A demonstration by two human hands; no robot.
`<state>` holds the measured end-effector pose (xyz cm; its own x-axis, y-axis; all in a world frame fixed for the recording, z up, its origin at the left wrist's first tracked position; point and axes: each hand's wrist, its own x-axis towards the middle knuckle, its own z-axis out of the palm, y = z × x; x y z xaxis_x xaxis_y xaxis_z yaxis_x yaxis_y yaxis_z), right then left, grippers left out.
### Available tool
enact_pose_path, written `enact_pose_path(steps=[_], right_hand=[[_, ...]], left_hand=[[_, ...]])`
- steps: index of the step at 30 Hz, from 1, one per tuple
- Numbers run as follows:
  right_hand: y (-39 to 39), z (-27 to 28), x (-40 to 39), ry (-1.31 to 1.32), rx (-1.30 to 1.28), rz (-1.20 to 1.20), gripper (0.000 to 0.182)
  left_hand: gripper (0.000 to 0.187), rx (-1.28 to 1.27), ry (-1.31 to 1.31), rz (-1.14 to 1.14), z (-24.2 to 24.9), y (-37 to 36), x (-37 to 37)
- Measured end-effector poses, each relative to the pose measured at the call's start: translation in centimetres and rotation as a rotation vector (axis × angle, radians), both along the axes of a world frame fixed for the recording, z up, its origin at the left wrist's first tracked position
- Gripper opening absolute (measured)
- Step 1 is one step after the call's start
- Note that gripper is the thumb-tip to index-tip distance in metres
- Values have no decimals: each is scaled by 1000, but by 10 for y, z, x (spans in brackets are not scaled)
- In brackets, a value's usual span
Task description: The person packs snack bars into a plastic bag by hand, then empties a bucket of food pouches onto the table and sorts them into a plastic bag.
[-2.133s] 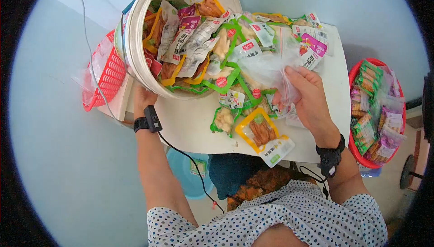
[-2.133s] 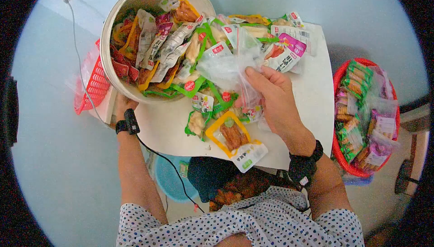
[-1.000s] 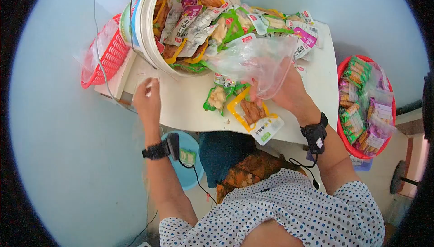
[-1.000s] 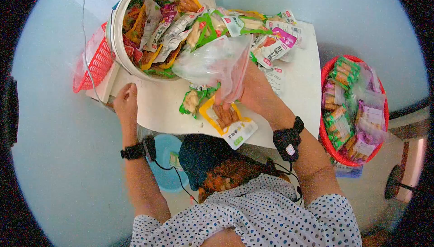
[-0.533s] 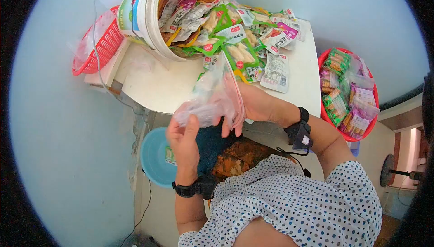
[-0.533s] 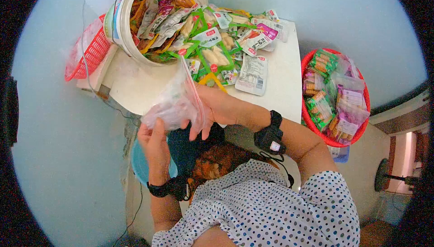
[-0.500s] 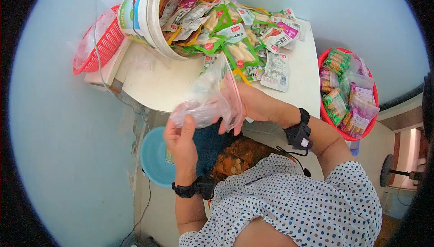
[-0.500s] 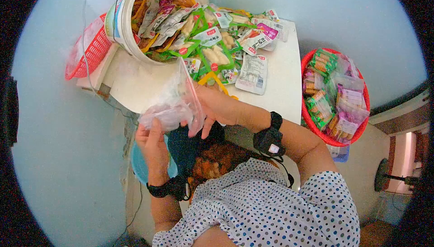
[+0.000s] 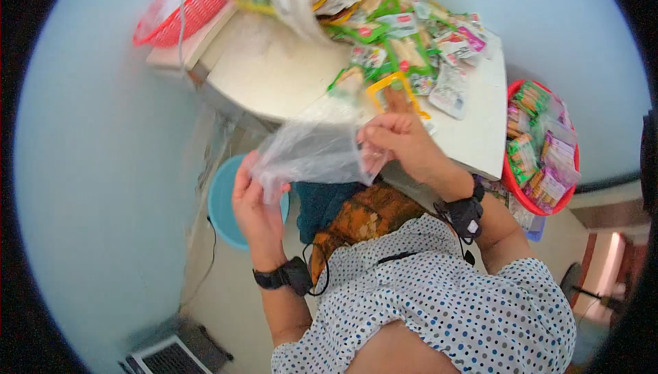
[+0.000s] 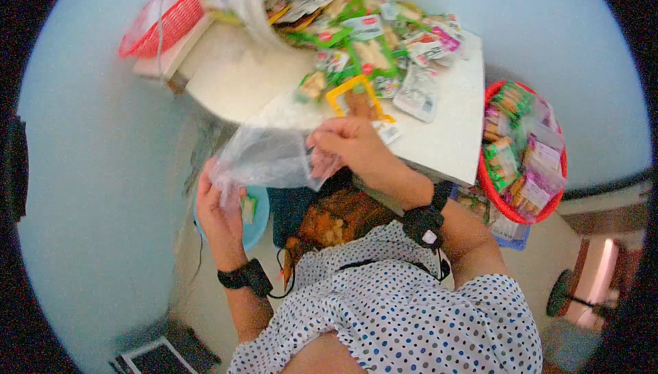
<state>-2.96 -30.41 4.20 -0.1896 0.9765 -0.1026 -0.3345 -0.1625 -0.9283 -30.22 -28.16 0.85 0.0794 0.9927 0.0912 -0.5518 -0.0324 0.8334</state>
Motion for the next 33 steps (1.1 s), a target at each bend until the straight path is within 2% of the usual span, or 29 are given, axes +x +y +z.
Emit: enact_pose_path(steps=[4, 6, 7, 10, 13, 16, 19, 22, 25, 28, 31, 33], right_hand=[[6, -31, -13, -19, 40, -63, 20], [6, -24, -23, -131, 35, -116, 18], [5, -23, -30, -150, 27, -130, 18], [10, -33, -38, -255, 77, -119, 18], [10, -39, -45, -300, 93, -37, 20], [6, -32, -54, -351, 44, -66, 17], [1, -33, -51, -407, 1, -30, 17], [3, -47, -42, -391, -13, 31, 18], [3, -51, -37, -458, -46, 126, 18], [3, -51, -41, -510, -71, 231, 20], [3, -57, -44, -472, -41, 168, 26], [0, -58, -45, -337, -130, 108, 31]], left_hand=[[44, 17, 132, 64, -39, 0, -35], [48, -191, -208, -71, -42, -4, -37], [55, -176, -175, -99, -45, -9, -35], [47, -157, -208, -159, -43, -19, -33], [36, -96, 15, -33, -57, -22, -39], [29, -220, 62, 31, -82, -16, -68], [26, -261, -114, 1, -84, -20, -85], [27, -320, -2, 35, -76, -26, -80], [26, -327, 20, -27, -69, -32, -74], [24, -266, 139, 5, -91, -28, -72], [24, -284, 185, 146, -99, -25, -65], [23, -293, 148, 219, -91, -23, -52]])
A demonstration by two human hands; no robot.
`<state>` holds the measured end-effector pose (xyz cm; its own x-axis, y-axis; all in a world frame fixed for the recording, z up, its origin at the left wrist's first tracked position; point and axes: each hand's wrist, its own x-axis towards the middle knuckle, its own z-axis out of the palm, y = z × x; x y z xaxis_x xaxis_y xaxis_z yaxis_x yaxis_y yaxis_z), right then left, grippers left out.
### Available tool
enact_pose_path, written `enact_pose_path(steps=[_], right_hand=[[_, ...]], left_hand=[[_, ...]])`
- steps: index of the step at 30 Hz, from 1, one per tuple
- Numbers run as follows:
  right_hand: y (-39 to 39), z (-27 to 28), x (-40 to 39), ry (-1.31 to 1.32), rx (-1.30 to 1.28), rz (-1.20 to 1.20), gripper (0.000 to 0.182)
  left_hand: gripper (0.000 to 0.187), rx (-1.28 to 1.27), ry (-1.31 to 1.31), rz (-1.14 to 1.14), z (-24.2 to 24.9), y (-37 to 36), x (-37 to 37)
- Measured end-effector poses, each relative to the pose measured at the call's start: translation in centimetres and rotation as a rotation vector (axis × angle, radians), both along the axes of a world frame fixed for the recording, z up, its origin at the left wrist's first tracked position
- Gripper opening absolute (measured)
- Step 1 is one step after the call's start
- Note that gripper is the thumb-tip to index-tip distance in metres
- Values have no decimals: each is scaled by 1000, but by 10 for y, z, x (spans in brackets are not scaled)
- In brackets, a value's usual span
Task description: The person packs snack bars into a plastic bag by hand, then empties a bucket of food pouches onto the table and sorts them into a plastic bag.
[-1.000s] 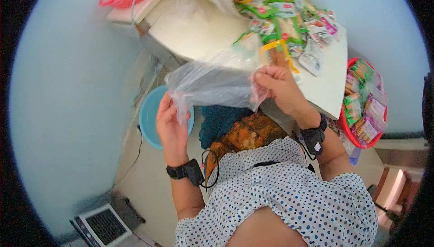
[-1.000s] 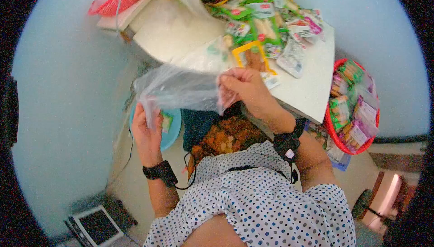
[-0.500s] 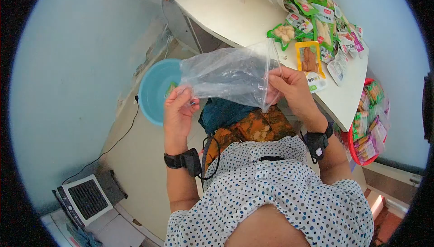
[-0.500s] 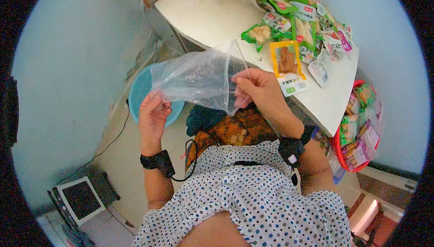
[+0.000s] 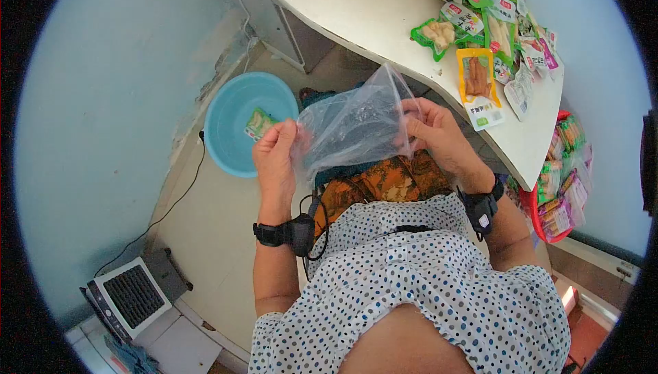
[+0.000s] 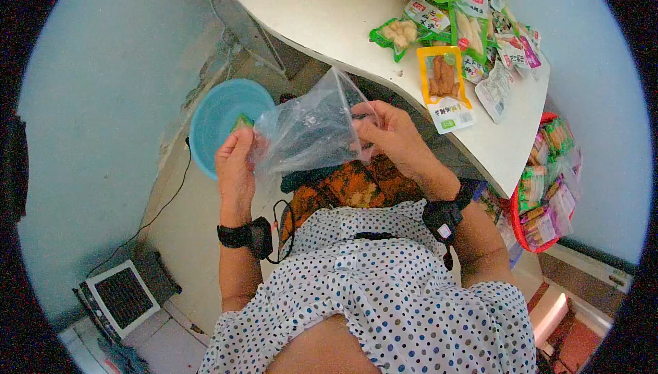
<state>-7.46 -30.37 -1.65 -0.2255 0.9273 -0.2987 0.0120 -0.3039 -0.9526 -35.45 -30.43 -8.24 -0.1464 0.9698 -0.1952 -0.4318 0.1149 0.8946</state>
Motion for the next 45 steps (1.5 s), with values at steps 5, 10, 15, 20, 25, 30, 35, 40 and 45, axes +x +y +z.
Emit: enact_pose_path(steps=[5, 10, 15, 20, 25, 30, 35, 40, 45], right_hand=[[-17, -14, 0, 97, -186, -44, 39], [-24, -16, 23, -45, -108, 18, 27], [-25, -27, 30, -40, -40, -50, 21], [-26, -38, 32, 54, 6, -155, 18], [-28, -47, 30, 92, -28, -221, 17], [-29, -43, 36, 61, -106, -100, 14], [-25, -40, 32, -152, -140, -35, 32], [-15, -32, 27, -651, 349, -53, 71], [3, -36, 21, -509, 505, -81, 79]], left_hand=[[24, 19, -8, 77, 12, 5, 14], [27, 67, 271, 166, 16, 22, -3], [44, 52, 254, 97, 5, 22, 13], [58, -324, 48, -57, -6, -3, 18], [53, -395, -110, -249, -35, -28, 22], [30, -284, 65, -119, -46, -28, -2], [28, -262, 176, -172, -23, -24, -2], [32, -236, 212, -222, -23, -21, 0], [29, -244, 283, -215, -21, -21, -2]])
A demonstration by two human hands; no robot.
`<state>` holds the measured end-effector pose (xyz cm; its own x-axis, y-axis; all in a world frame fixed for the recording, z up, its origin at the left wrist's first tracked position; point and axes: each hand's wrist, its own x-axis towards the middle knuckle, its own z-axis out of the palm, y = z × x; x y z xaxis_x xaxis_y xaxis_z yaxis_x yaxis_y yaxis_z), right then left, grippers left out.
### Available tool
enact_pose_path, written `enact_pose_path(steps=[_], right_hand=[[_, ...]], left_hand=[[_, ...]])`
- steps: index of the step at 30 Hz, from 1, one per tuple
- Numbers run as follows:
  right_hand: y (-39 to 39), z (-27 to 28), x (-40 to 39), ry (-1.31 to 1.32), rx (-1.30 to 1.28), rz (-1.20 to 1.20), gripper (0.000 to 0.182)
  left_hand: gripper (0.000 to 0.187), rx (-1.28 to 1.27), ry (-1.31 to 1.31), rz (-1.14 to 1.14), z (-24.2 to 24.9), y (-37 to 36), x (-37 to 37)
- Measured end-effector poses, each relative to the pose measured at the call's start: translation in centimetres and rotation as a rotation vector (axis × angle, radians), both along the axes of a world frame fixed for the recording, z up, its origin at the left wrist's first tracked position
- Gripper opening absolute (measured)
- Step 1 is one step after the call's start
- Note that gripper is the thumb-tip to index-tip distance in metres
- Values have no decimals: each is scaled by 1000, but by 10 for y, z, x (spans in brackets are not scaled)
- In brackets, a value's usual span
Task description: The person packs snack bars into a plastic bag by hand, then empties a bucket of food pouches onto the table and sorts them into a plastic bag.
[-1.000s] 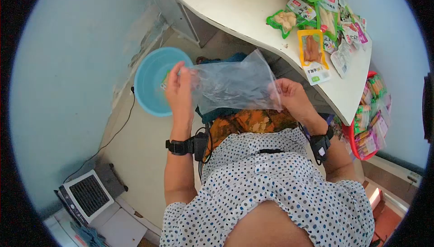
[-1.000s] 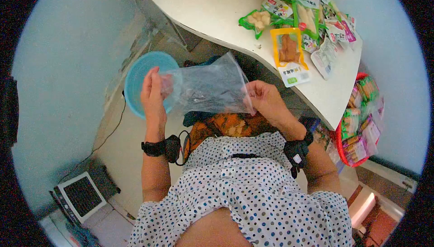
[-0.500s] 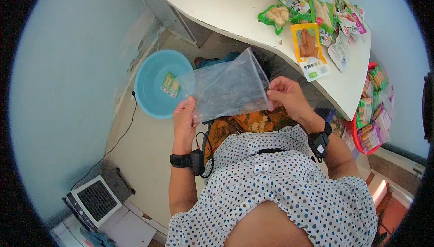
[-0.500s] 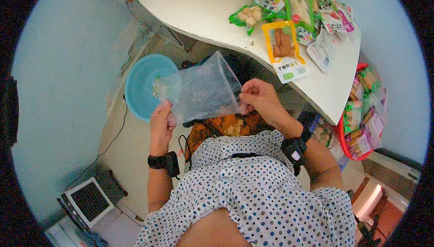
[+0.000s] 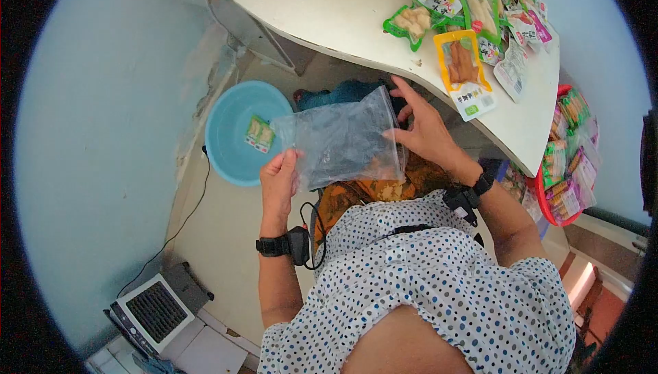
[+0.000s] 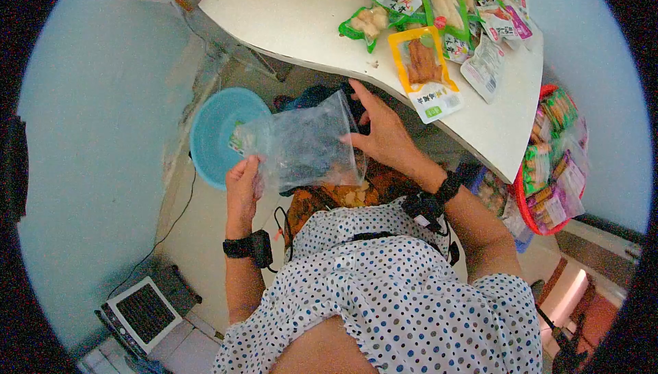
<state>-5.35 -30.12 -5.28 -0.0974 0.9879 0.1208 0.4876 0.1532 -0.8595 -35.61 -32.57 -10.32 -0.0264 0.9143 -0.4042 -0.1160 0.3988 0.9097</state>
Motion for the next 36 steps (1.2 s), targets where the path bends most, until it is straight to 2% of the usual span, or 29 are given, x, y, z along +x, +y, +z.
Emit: enact_pose_path(steps=[1, 7, 10, 14, 16, 20, 22, 25, 28, 31, 34, 36], right_hand=[[3, 0, -1, 69, -52, 10, 78], [22, -25, 3, 271, -343, 77, 23], [16, -19, 4, 171, -267, 12, 12], [6, -14, 8, 380, -446, -64, 10], [-2, 0, 6, 436, -462, -15, 9], [-3, 25, 1, 487, -425, 31, 10], [1, 47, -1, 508, -377, 38, 11], [17, 74, 1, 615, -347, 46, 13], [36, 94, 2, 689, -285, 21, 13], [58, 102, 6, 714, -248, 30, 14], [77, 98, 4, 723, -245, -22, 15], [83, 93, 6, 705, -250, -11, 16]], left_hand=[[30, 1, 4, 1, 1, -1, -1], [32, 15, 95, -67, -1, 3, -10], [30, 72, 147, -35, 4, 4, -17], [28, -32, 53, 44, 9, 8, -28], [27, -53, 38, 44, 9, 11, -27], [23, 119, 70, 87, 24, 24, -28], [22, 186, 100, 130, 53, 39, -26], [27, 423, 108, 244, 93, 65, -19], [38, 752, 479, 462, 124, 82, 5], [45, 916, 1048, 381, 160, 70, 37], [49, 1097, 1090, 82, 160, 62, 87], [46, 1164, 1048, 22, 154, 65, 119]])
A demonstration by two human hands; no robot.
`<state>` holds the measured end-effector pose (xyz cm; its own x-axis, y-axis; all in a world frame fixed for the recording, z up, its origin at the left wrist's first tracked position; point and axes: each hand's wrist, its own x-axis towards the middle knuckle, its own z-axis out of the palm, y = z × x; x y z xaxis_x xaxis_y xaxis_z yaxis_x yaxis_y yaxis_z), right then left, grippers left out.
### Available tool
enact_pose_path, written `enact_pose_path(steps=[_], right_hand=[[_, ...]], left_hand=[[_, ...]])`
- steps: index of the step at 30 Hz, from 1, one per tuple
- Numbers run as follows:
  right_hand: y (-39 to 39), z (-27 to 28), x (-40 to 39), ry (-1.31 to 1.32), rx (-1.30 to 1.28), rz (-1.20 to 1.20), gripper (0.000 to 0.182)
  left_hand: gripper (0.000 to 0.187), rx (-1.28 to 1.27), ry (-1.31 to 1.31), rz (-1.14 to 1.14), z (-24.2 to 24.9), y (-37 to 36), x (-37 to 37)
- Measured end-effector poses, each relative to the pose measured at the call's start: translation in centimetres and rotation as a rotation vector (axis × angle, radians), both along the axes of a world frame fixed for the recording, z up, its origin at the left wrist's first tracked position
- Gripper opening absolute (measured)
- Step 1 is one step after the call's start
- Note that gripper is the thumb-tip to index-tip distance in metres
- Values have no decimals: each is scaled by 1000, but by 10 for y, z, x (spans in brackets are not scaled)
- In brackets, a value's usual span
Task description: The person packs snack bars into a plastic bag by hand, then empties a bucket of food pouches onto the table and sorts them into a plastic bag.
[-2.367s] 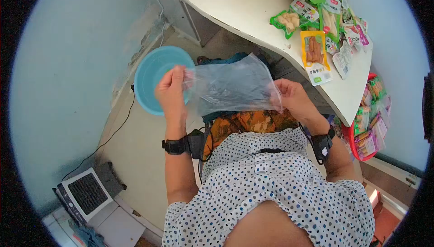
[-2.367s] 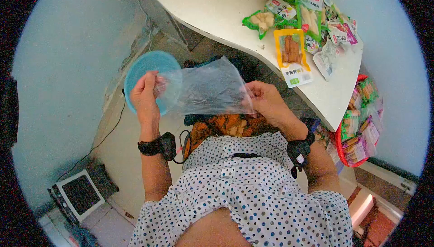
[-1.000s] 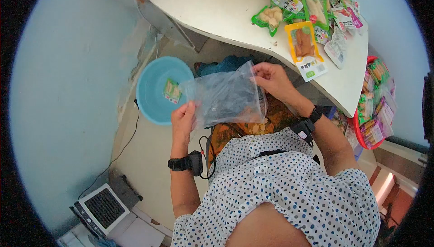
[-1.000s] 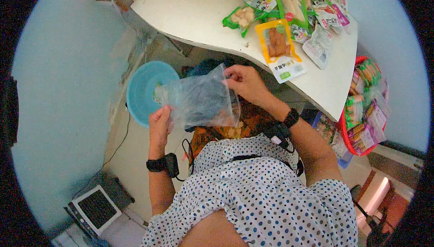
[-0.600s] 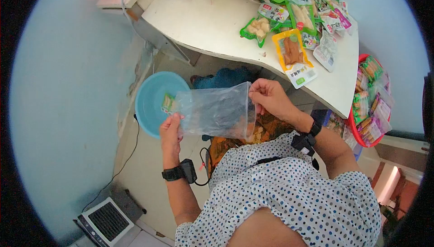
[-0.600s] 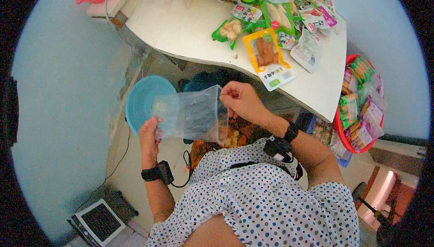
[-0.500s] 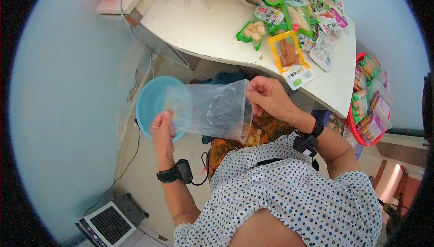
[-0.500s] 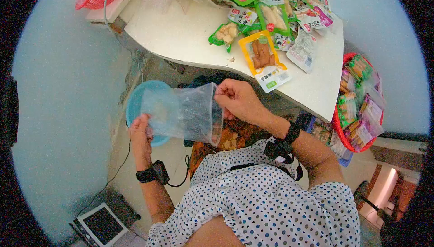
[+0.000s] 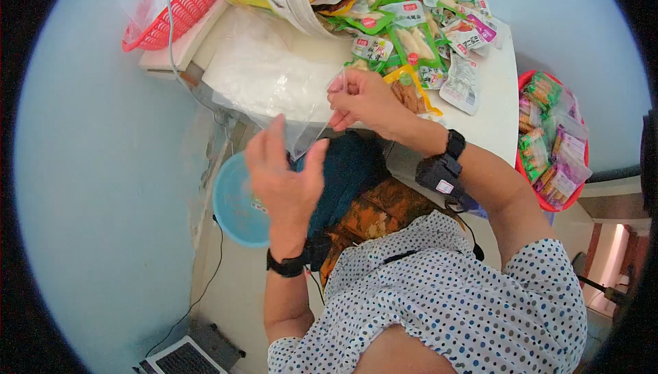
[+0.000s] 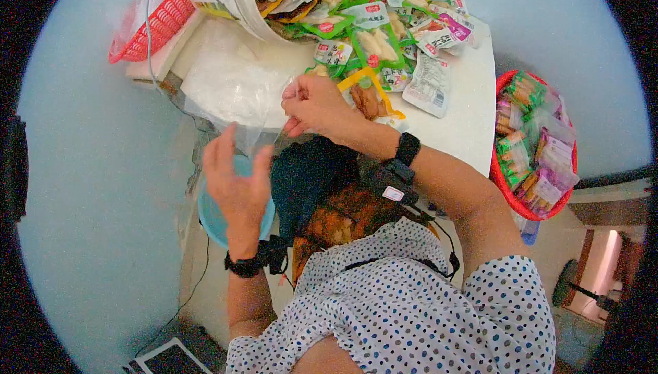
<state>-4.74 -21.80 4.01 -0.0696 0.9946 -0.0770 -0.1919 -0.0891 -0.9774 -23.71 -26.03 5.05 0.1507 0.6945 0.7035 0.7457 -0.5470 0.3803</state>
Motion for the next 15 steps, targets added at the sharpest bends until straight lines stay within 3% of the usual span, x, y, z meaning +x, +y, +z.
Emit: enact_pose_path(steps=[8, 15], right_hand=[[5, -3, 16, -92, 41, -33, 31], [0, 7, 31, -98, 23, -39, 44]], left_hand=[[36, -115, 54, -29, -39, 31, 26], [40, -36, 66, 69, -28, 36, 46]])
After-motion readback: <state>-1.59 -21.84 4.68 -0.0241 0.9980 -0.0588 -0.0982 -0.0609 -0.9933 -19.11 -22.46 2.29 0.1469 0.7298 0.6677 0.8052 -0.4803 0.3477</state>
